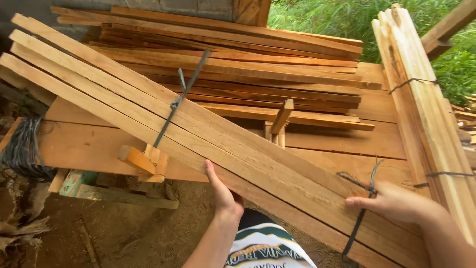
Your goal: Organizing and bundling thin wooden strips in a workshop environment.
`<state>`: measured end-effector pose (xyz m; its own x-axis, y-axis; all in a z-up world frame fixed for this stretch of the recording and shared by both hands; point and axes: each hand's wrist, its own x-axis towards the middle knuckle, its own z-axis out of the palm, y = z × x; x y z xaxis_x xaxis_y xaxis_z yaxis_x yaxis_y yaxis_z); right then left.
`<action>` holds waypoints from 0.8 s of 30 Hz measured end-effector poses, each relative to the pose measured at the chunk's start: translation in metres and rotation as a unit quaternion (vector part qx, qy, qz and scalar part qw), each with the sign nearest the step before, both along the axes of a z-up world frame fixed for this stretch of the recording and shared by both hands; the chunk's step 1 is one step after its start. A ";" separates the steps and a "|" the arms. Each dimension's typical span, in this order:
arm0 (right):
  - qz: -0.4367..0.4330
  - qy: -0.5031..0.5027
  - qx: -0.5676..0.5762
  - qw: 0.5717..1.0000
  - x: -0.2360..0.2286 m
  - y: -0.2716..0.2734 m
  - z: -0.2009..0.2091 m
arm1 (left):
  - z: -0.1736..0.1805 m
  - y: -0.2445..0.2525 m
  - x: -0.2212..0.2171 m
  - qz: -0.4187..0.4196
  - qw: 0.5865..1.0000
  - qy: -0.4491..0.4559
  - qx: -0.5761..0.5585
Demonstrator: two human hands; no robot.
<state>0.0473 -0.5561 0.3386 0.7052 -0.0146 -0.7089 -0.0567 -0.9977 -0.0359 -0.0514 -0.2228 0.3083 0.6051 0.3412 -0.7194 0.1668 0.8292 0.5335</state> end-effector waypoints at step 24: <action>-0.272 0.023 0.164 0.948 -0.101 -0.387 -0.118 | -0.047 -0.348 0.091 -0.217 0.975 -0.036 0.029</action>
<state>-0.0540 -0.9435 0.2208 0.6249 -0.1409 -0.7678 -0.5694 -0.7552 -0.3248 0.0396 -0.5703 0.2610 0.7494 0.0811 -0.6571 0.4562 0.6561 0.6012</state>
